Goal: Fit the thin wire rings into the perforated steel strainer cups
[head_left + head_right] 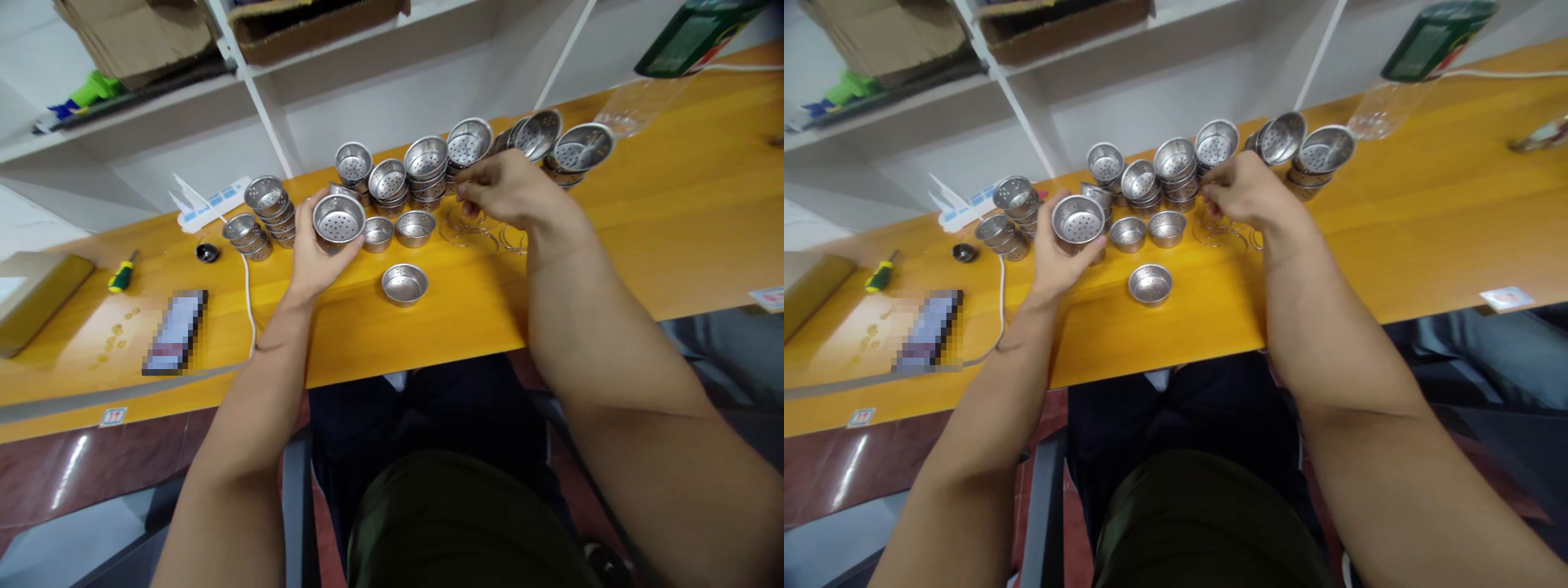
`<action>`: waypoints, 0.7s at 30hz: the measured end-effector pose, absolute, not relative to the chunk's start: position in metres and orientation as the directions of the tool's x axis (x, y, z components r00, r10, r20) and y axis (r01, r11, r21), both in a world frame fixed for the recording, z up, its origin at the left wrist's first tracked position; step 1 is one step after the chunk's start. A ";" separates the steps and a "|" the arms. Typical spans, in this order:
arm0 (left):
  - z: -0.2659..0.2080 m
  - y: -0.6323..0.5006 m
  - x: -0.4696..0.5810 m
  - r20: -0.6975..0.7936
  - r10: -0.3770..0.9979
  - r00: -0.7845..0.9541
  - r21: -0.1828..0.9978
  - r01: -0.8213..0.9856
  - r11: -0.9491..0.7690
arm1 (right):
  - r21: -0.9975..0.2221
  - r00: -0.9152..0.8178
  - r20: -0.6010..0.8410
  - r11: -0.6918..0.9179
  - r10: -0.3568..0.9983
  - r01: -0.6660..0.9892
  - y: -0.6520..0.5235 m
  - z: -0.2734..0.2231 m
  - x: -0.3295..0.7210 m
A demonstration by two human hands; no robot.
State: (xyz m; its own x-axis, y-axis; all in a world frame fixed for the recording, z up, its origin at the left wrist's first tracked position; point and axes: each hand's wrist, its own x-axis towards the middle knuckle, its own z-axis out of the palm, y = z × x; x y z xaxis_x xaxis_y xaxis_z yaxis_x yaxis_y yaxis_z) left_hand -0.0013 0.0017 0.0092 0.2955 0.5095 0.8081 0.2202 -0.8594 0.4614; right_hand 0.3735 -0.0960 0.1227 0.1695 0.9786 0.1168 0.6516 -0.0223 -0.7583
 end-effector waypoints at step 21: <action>0.024 -0.038 0.022 0.718 0.599 0.355 0.534 0.272 -0.800 | -0.875 -0.060 0.423 0.425 0.904 0.232 -0.093 0.089 0.293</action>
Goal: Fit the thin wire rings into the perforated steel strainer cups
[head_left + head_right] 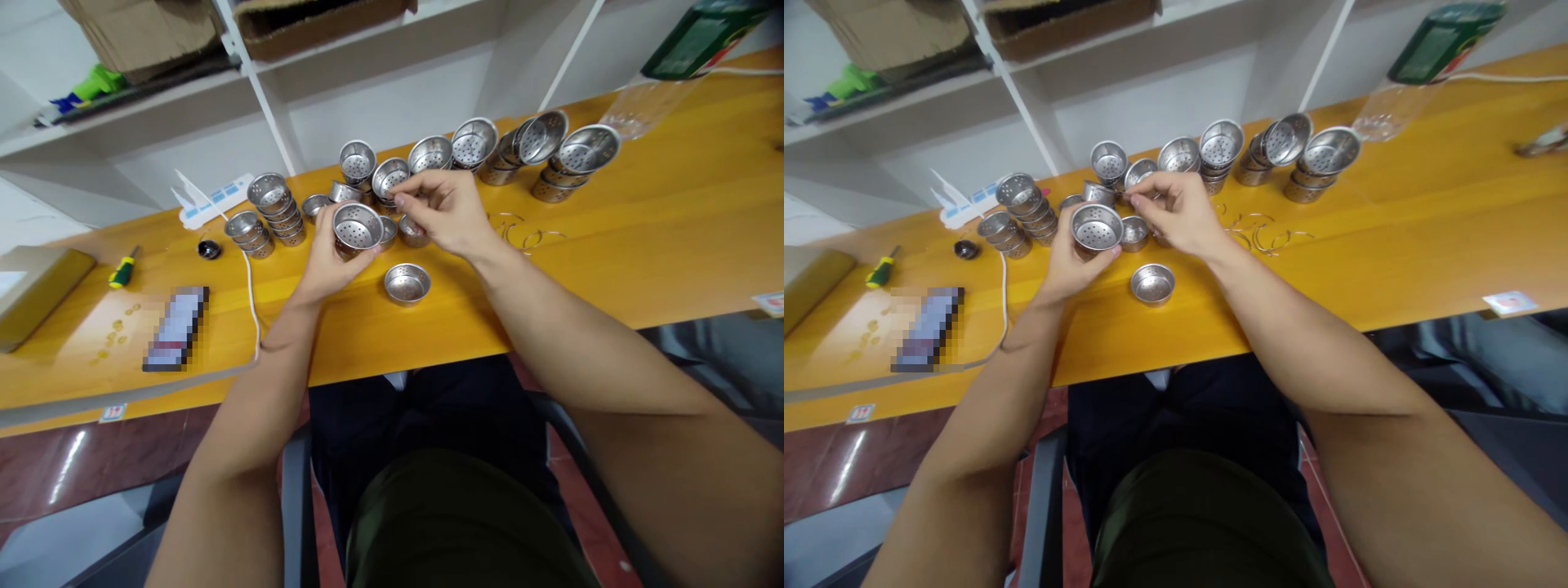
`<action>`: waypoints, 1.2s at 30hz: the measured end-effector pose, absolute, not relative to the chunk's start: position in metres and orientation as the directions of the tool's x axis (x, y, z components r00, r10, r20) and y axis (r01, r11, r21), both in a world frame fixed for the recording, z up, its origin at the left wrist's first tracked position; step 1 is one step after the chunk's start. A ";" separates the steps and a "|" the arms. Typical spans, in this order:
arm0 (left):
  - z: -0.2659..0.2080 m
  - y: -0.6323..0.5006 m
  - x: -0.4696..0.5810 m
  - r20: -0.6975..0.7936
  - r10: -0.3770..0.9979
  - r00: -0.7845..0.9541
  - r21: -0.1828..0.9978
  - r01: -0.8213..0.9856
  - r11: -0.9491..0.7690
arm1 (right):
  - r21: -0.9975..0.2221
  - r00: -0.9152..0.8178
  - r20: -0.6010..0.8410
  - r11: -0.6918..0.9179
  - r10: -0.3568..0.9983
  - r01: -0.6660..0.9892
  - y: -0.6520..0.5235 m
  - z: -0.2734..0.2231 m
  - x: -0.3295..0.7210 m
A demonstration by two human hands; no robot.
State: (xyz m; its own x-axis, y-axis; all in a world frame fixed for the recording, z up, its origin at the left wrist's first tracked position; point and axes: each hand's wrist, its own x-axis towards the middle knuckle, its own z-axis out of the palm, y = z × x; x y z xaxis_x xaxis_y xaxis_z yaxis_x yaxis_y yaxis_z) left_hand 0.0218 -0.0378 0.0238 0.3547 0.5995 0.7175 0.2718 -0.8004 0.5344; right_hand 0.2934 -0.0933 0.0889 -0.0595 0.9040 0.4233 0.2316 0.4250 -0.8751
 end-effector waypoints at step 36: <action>0.017 -0.052 0.041 0.666 0.657 0.352 0.610 0.251 -0.752 | -0.845 0.011 0.415 0.381 0.910 0.376 -0.105 0.085 0.250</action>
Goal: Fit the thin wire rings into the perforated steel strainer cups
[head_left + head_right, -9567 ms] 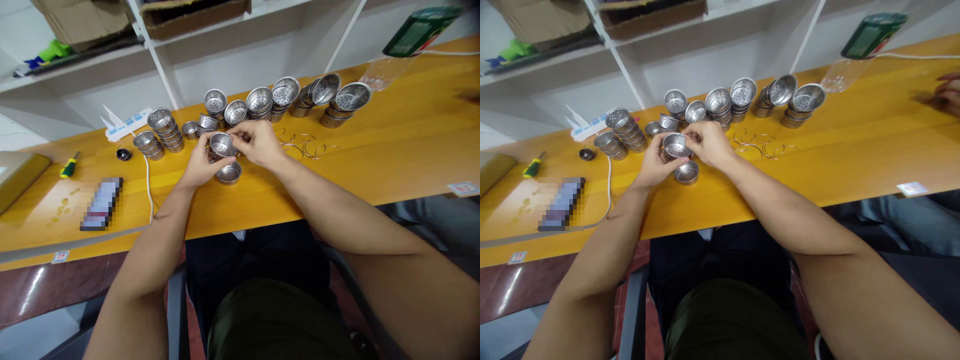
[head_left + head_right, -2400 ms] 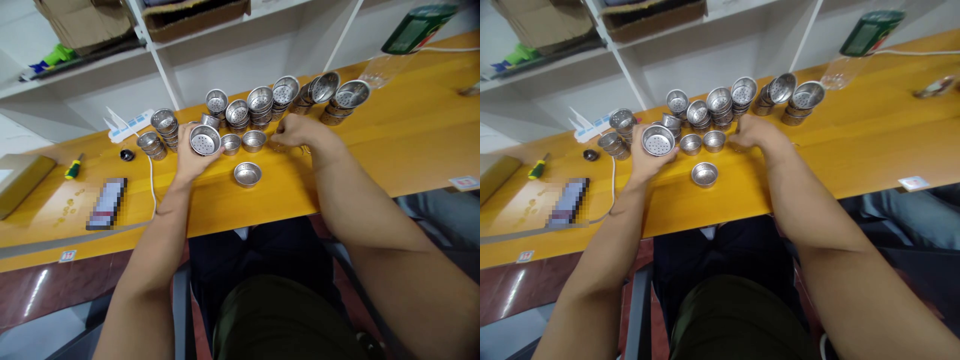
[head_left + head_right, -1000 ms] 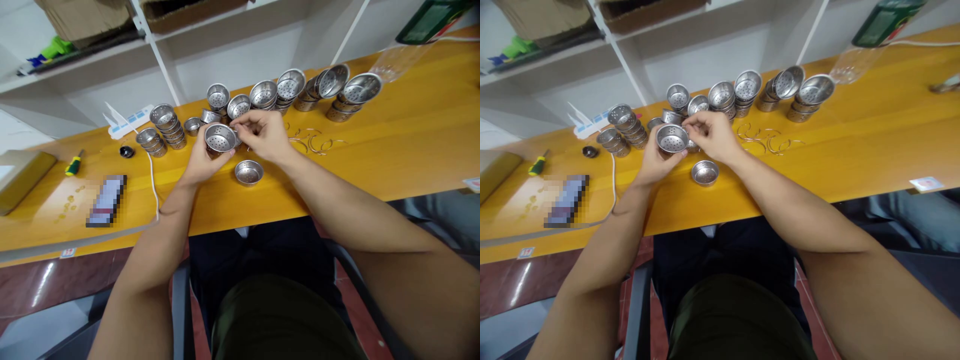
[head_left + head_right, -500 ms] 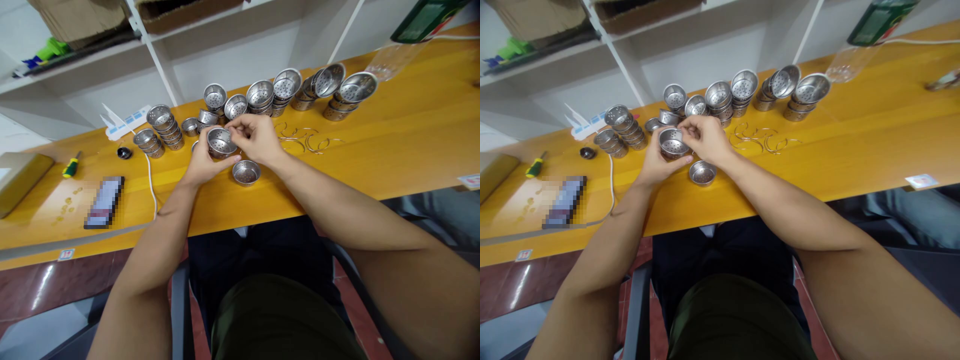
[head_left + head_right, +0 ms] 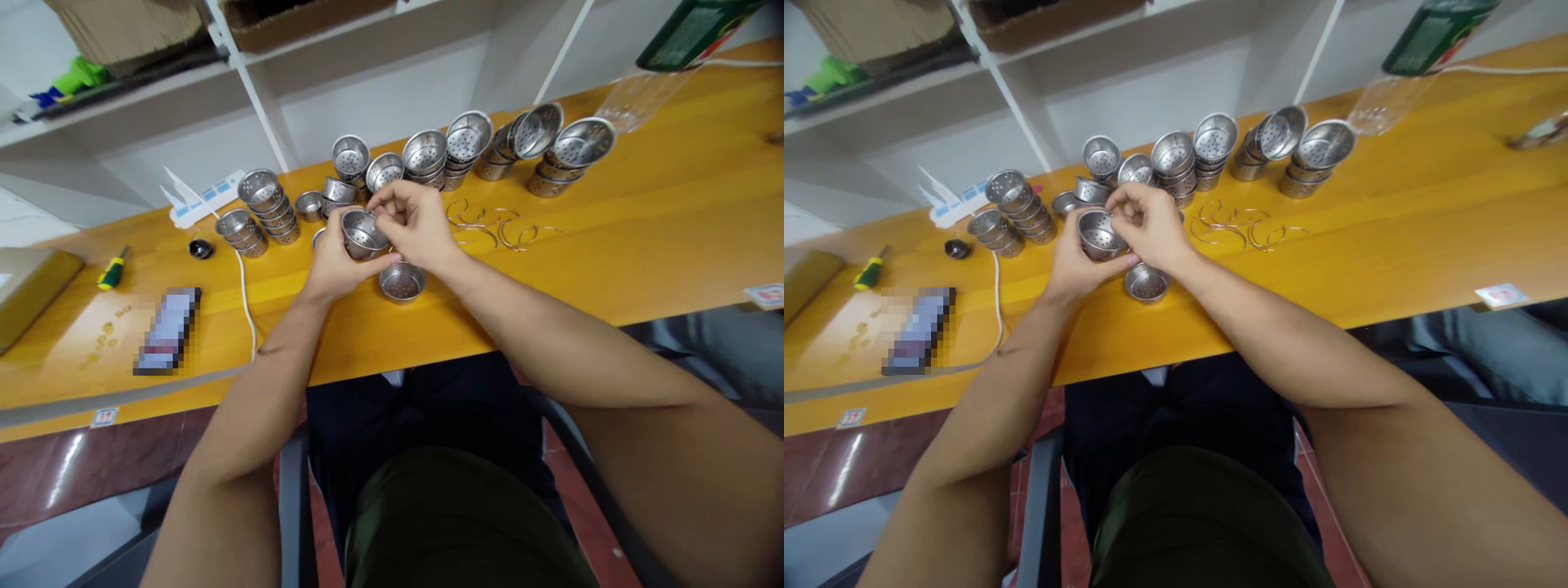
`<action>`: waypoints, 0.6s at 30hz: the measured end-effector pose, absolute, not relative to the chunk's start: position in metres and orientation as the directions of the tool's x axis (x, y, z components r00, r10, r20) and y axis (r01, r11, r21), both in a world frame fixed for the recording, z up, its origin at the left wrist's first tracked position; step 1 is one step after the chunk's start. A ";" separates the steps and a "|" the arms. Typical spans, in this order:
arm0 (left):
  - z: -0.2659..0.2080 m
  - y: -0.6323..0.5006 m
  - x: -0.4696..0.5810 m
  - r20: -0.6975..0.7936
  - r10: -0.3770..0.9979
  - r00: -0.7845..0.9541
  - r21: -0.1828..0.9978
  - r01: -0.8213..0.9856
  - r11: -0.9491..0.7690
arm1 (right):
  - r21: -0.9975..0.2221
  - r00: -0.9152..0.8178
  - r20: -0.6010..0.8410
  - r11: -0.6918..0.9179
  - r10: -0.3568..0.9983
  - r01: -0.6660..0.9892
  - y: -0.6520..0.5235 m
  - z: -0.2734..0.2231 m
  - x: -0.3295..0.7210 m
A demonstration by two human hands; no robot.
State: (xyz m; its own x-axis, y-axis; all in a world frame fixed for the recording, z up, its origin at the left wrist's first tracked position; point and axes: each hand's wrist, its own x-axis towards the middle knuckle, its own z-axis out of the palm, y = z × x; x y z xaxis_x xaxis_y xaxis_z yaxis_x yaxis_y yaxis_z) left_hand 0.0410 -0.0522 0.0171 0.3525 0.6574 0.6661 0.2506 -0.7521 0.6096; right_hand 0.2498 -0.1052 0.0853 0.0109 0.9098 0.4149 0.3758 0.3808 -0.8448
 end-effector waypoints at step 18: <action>0.017 -0.044 0.031 0.600 0.679 0.424 0.686 0.164 -0.709 | -0.911 -0.353 0.400 0.408 0.846 -0.055 -0.099 0.093 0.274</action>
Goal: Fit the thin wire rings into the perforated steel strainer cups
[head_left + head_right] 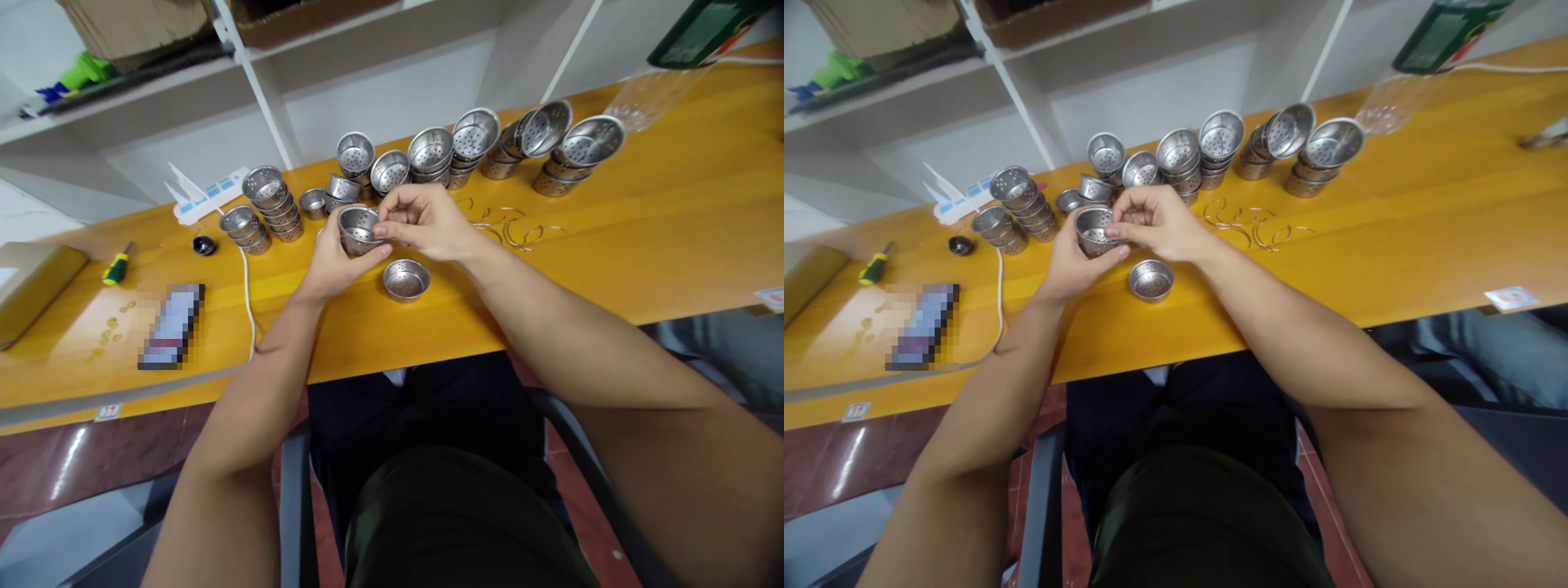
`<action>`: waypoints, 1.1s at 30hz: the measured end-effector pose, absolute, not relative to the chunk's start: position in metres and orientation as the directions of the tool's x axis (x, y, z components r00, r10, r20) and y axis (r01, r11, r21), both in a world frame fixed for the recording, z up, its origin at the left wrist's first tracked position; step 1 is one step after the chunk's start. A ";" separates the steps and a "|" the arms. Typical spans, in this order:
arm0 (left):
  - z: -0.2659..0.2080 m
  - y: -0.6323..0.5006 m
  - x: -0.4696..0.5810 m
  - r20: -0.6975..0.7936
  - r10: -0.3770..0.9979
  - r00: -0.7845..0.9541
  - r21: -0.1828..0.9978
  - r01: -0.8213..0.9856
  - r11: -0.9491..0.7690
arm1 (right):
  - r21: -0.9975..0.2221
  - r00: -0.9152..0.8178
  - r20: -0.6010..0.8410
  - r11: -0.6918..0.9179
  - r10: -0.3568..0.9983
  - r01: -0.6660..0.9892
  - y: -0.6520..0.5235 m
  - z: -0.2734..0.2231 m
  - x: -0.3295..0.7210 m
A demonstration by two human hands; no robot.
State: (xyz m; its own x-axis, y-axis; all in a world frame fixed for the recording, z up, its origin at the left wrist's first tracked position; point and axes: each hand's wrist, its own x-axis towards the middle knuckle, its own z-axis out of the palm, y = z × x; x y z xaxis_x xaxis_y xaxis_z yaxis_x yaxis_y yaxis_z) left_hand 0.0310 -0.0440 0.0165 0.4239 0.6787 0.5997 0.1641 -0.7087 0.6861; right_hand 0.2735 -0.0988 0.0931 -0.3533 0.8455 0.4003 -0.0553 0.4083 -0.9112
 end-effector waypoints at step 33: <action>0.008 -0.028 0.025 0.674 0.623 0.397 0.625 0.142 -0.767 | -0.756 -0.205 0.571 0.607 0.795 0.245 -0.098 0.080 0.279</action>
